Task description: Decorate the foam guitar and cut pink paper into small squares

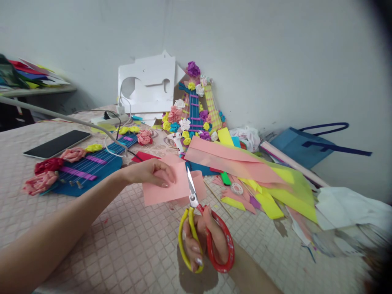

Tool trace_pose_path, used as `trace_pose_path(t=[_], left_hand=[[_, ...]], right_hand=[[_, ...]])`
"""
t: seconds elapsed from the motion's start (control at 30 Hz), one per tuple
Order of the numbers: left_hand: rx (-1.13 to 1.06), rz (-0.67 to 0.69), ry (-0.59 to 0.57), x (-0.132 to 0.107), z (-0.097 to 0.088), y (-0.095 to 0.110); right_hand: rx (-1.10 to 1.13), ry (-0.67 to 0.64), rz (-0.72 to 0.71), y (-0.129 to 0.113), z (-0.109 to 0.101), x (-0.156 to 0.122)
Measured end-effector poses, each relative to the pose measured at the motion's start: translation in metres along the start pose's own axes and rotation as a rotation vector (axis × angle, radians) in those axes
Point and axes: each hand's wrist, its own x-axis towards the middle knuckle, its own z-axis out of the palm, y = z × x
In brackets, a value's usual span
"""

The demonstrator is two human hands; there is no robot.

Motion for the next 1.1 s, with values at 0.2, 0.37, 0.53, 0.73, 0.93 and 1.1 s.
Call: trace_pose_path(t=[0.2, 0.37, 0.53, 0.73, 0.93, 1.1], left_hand=[[0.028, 0.004, -0.041, 0.0007, 0.0036, -0.0003], [0.026, 0.009, -0.047, 0.0016, 0.0029, 0.001], [0.034, -0.009, -0.049, 0.0014, 0.0007, -0.0003], [0.075, -0.018, -0.078, 0.0008, 0.0032, -0.0011], [0.042, -0.026, -0.126, 0.0026, 0.008, 0.0], [0.052, 0.001, -0.127, 0.0027, 0.0061, -0.0018]], right_hand=[[0.003, 0.042, -0.034, -0.0009, 0.002, -0.0013], [-0.018, 0.076, -0.034, 0.0, 0.0026, -0.0001], [-0.025, 0.106, -0.035, 0.0018, 0.0006, 0.0], [0.028, 0.041, -0.051, 0.0027, 0.0008, 0.0004], [0.038, 0.066, -0.054, 0.0005, 0.0001, -0.0003], [0.001, 0.094, -0.022, 0.0005, -0.0002, 0.0]])
